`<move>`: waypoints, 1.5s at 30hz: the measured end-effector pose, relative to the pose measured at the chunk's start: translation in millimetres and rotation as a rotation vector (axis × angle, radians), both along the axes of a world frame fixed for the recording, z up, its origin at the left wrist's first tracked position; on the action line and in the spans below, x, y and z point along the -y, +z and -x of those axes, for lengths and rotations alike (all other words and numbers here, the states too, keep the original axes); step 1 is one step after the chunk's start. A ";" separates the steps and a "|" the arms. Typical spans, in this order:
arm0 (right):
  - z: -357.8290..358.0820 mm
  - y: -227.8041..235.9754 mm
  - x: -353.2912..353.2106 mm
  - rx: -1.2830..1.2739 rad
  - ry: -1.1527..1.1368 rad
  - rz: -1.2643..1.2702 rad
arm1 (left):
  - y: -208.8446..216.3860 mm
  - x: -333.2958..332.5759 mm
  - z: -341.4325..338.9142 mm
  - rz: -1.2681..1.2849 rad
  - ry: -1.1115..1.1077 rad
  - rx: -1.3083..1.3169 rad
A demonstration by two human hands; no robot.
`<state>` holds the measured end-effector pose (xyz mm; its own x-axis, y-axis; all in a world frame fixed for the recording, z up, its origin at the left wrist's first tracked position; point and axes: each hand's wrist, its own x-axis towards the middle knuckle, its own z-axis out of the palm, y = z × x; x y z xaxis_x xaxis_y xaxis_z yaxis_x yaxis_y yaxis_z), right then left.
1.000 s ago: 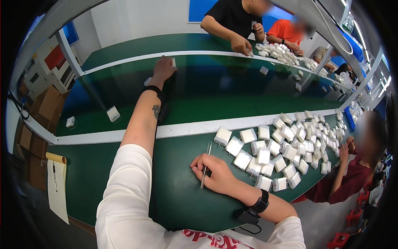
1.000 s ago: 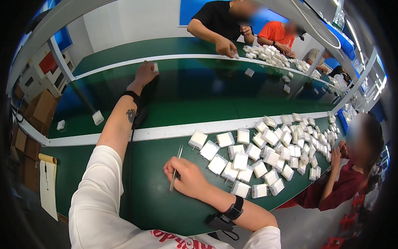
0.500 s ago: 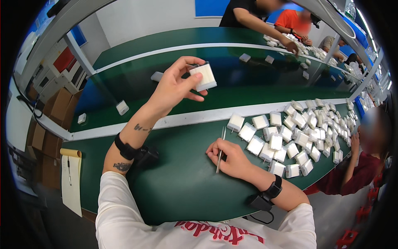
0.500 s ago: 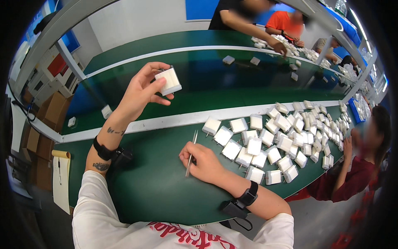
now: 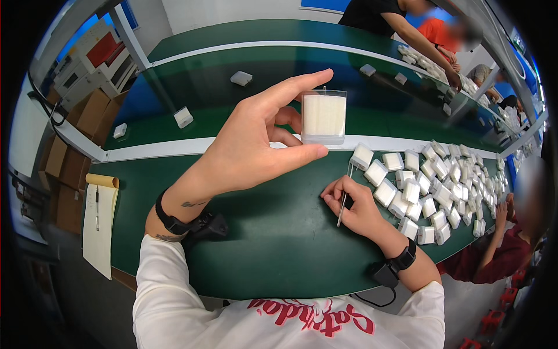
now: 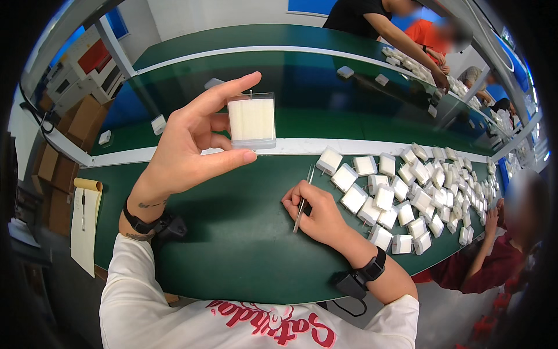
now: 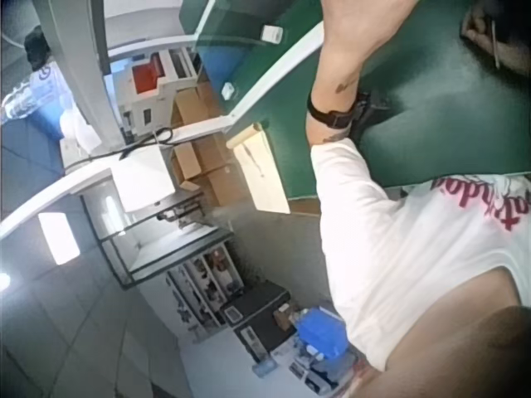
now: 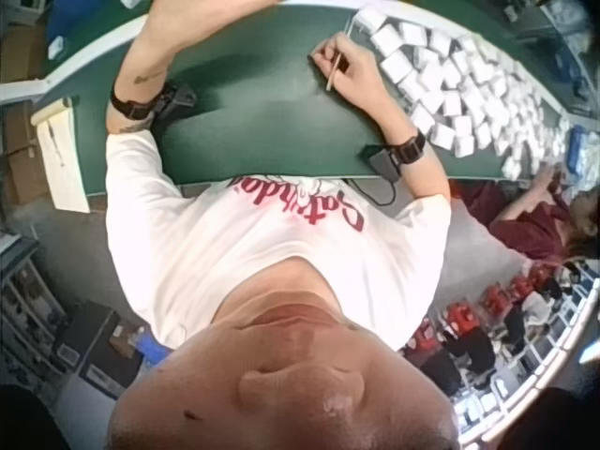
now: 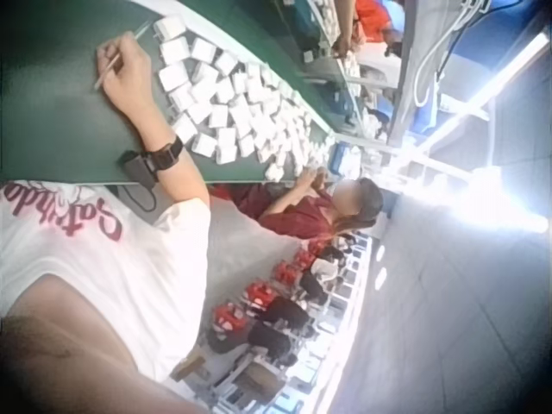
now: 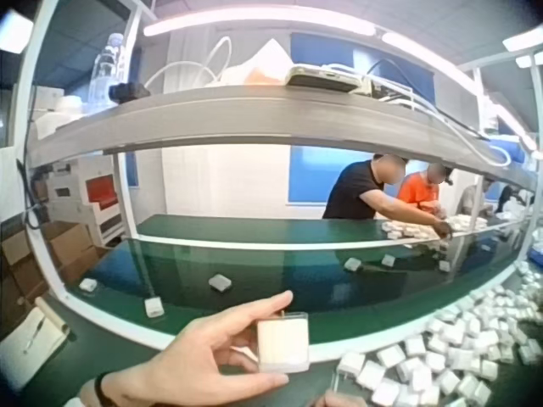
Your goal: Inspecting and handling small white rectangular objects at a production line table.
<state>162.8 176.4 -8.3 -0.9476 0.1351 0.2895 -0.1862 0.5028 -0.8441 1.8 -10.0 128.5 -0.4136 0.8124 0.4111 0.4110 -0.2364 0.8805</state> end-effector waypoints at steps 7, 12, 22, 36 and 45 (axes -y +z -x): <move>-0.6 2.0 0.1 -0.005 0.012 -0.039 | -8.5 -2.6 2.3 -0.048 0.051 -0.178; -1.3 3.5 -2.6 -0.211 -0.095 0.101 | -18.2 -6.4 2.1 -0.050 0.035 -0.300; -3.6 9.7 -13.1 -0.600 0.066 -0.084 | -46.8 -27.0 -4.9 0.286 -0.301 -0.275; -5.3 14.1 -7.6 -0.636 0.007 -0.003 | -56.3 -34.3 -8.6 0.056 -0.120 -0.660; -6.5 16.5 -9.3 -0.613 0.006 -0.017 | -56.4 -34.7 -9.7 0.078 -0.117 -0.676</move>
<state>169.3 185.7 8.2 -0.6085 0.1209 0.7843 -0.6382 0.5129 -0.5741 11.4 24.7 72.2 0.0049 0.8739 0.4861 0.8515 -0.2585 0.4561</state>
